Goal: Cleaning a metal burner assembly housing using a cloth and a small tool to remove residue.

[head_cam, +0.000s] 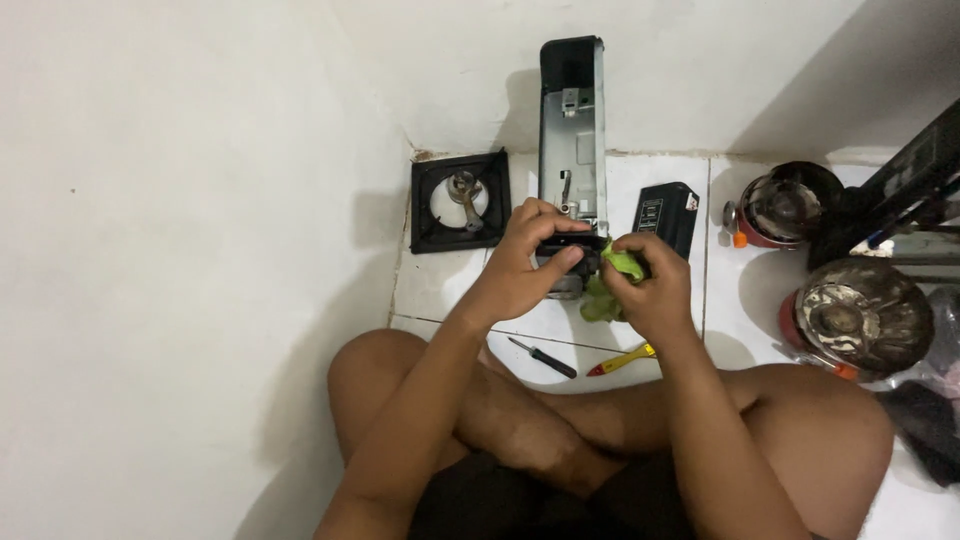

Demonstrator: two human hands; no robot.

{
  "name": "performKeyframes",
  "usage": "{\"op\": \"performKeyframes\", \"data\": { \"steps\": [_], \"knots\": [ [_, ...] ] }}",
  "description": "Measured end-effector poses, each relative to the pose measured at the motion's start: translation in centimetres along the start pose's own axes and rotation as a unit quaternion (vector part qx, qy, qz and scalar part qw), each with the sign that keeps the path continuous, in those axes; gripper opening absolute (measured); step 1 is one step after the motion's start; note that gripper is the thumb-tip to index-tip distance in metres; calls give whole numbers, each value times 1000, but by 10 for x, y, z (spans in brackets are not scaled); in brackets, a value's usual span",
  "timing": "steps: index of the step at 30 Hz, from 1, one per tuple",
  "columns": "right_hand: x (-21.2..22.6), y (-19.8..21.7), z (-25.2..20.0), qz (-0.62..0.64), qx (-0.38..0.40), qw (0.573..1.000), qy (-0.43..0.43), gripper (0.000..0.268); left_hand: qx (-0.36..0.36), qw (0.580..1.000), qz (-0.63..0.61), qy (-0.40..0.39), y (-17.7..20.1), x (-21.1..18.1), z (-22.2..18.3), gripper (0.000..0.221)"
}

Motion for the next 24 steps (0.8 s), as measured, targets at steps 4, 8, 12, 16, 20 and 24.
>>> {"op": "performKeyframes", "data": {
  "steps": [4,8,12,16,20,24],
  "knots": [
    [-53,-13,-18,-11,38,991,-124,20,2,1000,-4,7,4,0,-1,28],
    [-65,-22,-32,-81,89,953,-278,20,2,1000,-13,13,4,-8,0,25],
    [-61,-11,-32,-28,25,966,-255,14,-1,1000,-14,11,2,-8,-2,25],
    [-27,6,-19,109,-54,985,-119,10,-2,1000,-13,6,3,-9,1,24],
    [-4,5,-1,135,2,990,30,8,7,1000,-3,13,-2,-15,2,24],
    [-9,-5,3,100,0,994,50,10,1,1000,1,4,-1,-12,2,24]
  ]
}}
Point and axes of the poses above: each hand's wrist, its own z-axis towards the middle knuckle, its own y-axis out of the back of the hand, x = y × z, the point moved 9 cm from there along z, towards the middle knuckle, and after that the axes turned 11 degrees about x, right-handed, at the moved point
